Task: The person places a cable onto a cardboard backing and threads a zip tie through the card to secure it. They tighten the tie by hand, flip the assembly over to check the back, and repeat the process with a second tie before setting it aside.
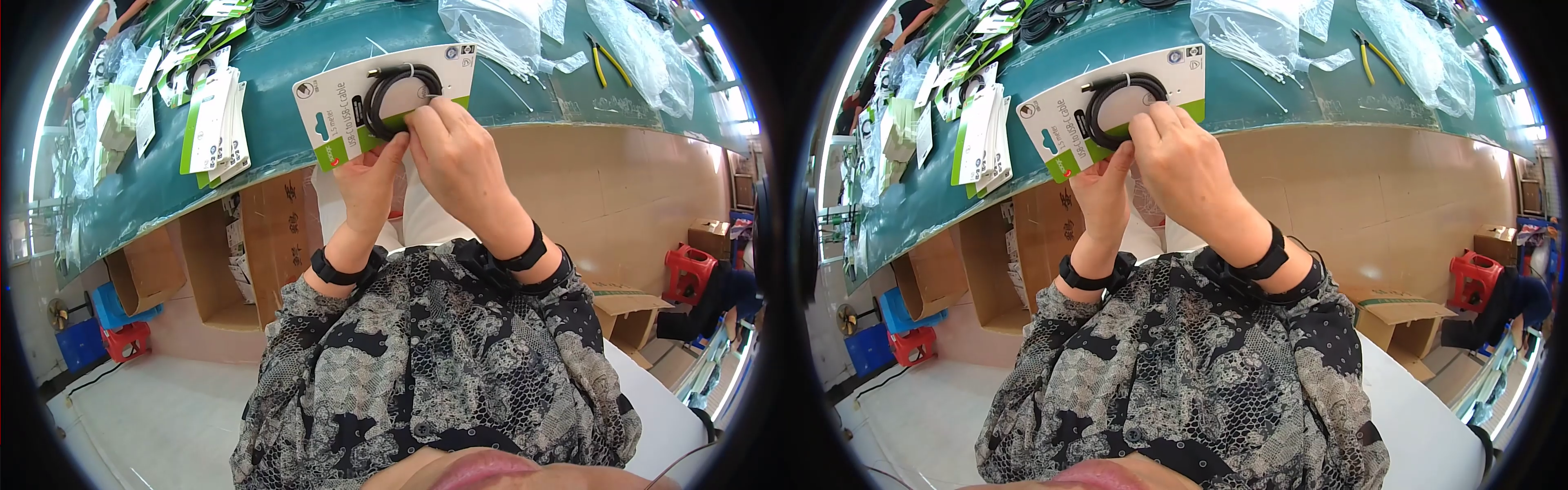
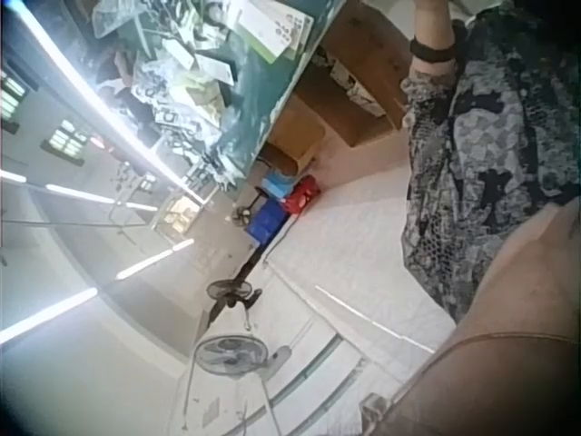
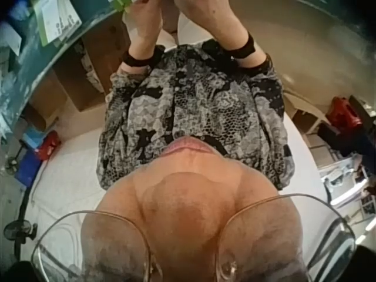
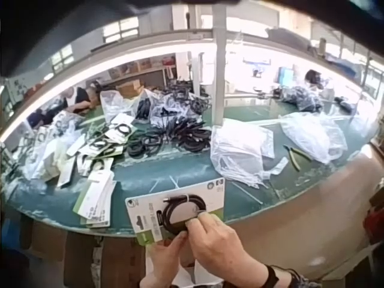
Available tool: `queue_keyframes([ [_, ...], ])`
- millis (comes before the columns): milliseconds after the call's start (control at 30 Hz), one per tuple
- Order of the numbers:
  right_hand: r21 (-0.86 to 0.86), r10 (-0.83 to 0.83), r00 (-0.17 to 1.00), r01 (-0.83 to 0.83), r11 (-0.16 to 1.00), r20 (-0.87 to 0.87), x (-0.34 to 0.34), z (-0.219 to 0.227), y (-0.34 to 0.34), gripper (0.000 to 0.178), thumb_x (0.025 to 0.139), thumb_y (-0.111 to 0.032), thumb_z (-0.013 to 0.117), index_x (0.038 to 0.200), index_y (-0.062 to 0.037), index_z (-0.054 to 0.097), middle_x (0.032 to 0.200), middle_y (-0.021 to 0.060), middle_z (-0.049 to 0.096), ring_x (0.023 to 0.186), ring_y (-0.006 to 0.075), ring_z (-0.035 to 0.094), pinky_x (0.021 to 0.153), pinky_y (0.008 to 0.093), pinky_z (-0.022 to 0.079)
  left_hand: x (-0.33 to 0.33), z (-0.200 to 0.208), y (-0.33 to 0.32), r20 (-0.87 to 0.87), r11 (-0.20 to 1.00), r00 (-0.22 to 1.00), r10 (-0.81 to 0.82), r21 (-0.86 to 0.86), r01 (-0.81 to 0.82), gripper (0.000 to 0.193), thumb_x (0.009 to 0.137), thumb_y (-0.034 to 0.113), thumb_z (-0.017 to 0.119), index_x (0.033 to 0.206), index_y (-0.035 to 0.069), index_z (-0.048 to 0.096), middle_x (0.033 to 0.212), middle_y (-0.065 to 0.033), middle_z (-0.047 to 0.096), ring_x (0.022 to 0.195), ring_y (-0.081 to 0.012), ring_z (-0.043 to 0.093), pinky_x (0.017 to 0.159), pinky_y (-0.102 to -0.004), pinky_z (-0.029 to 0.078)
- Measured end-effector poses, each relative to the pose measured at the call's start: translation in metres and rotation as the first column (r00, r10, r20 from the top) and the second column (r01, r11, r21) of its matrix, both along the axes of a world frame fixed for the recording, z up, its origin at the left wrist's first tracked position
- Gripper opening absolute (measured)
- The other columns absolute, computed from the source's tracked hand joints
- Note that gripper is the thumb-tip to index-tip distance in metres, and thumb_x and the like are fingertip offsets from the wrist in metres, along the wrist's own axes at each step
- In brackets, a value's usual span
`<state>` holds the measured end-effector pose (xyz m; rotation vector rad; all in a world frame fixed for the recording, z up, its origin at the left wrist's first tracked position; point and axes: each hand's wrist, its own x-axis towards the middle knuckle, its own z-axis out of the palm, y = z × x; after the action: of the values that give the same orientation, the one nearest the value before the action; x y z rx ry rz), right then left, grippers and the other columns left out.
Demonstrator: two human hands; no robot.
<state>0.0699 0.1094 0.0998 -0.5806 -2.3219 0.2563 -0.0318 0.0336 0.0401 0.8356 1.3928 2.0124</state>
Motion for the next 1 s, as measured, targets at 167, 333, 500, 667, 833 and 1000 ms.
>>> queue_keyframes([
  [167, -0.214, 0.019, 0.965, -0.077, 0.974, -0.263, 0.036, 0.02, 0.024, 0.015, 0.082, 0.0, 0.06, 0.098, -0.0018, 0.06, 0.086, 0.0075, 0.06, 0.077, 0.0177, 0.06, 0.068, 0.0288, 0.049, -0.013, 0.014, -0.009, 0.518, 0.978, 0.837, -0.176, 0.189, 0.089, 0.022, 0.09, 0.004, 0.058, 0.112, 0.001, 0.058, 0.099, -0.0076, 0.066, 0.085, -0.0161, 0.065, 0.073, -0.0308, 0.055],
  [333, -0.661, -0.045, 0.932, -0.22, 0.717, -0.36, 0.018, -0.037, 0.021, 0.024, 0.085, -0.001, 0.058, 0.109, -0.0008, 0.058, 0.098, 0.0072, 0.062, 0.087, 0.0143, 0.058, 0.073, 0.0285, 0.048, -0.001, 0.023, -0.011, 0.561, 0.93, 0.747, -0.356, 0.288, 0.227, 0.023, 0.092, 0.01, 0.057, 0.113, 0.002, 0.057, 0.104, -0.0094, 0.065, 0.088, -0.019, 0.065, 0.072, -0.0334, 0.056],
  [500, -0.557, 0.2, 0.893, -0.413, 0.72, -0.404, 0.013, -0.069, 0.033, 0.033, 0.085, -0.004, 0.061, 0.117, -0.0007, 0.056, 0.109, 0.0085, 0.062, 0.097, 0.0191, 0.058, 0.083, 0.0315, 0.048, 0.002, 0.018, -0.017, 0.553, 0.926, 0.744, -0.375, 0.267, 0.268, 0.023, 0.092, 0.011, 0.058, 0.113, 0.003, 0.058, 0.105, -0.0095, 0.065, 0.088, -0.0196, 0.066, 0.073, -0.0345, 0.056],
  [667, -0.454, 0.129, 0.976, -0.196, 0.869, -0.174, 0.012, -0.086, 0.036, 0.035, 0.085, -0.005, 0.062, 0.119, -0.0004, 0.055, 0.111, 0.0095, 0.062, 0.1, 0.02, 0.058, 0.086, 0.0328, 0.047, 0.003, 0.012, -0.016, 0.563, 0.929, 0.739, -0.37, 0.24, 0.282, 0.026, 0.092, 0.014, 0.059, 0.114, 0.002, 0.056, 0.103, -0.0098, 0.065, 0.087, -0.0197, 0.066, 0.071, -0.0332, 0.056],
  [833, -0.47, 0.056, 0.969, -0.166, 0.867, -0.239, 0.022, -0.106, 0.029, 0.029, 0.08, -0.008, 0.067, 0.108, -0.0023, 0.061, 0.103, 0.012, 0.064, 0.095, 0.0231, 0.061, 0.078, 0.0339, 0.049, -0.005, 0.008, -0.013, 0.49, 0.935, 0.796, -0.355, 0.168, 0.314, 0.031, 0.097, 0.023, 0.051, 0.12, 0.002, 0.051, 0.107, -0.0101, 0.064, 0.09, -0.0201, 0.066, 0.075, -0.0336, 0.057],
  [1000, -0.876, 0.781, 0.595, -0.259, 0.407, 0.187, 0.083, -0.027, 0.021, 0.04, 0.076, -0.008, 0.072, 0.114, -0.0064, 0.06, 0.101, 0.01, 0.064, 0.09, 0.0255, 0.06, 0.075, 0.0338, 0.048, -0.016, -0.002, -0.004, 0.453, 0.952, 0.837, -0.306, 0.168, 0.257, 0.036, 0.1, 0.029, 0.041, 0.124, 0.003, 0.047, 0.111, -0.0104, 0.061, 0.096, -0.0205, 0.065, 0.079, -0.0349, 0.057],
])
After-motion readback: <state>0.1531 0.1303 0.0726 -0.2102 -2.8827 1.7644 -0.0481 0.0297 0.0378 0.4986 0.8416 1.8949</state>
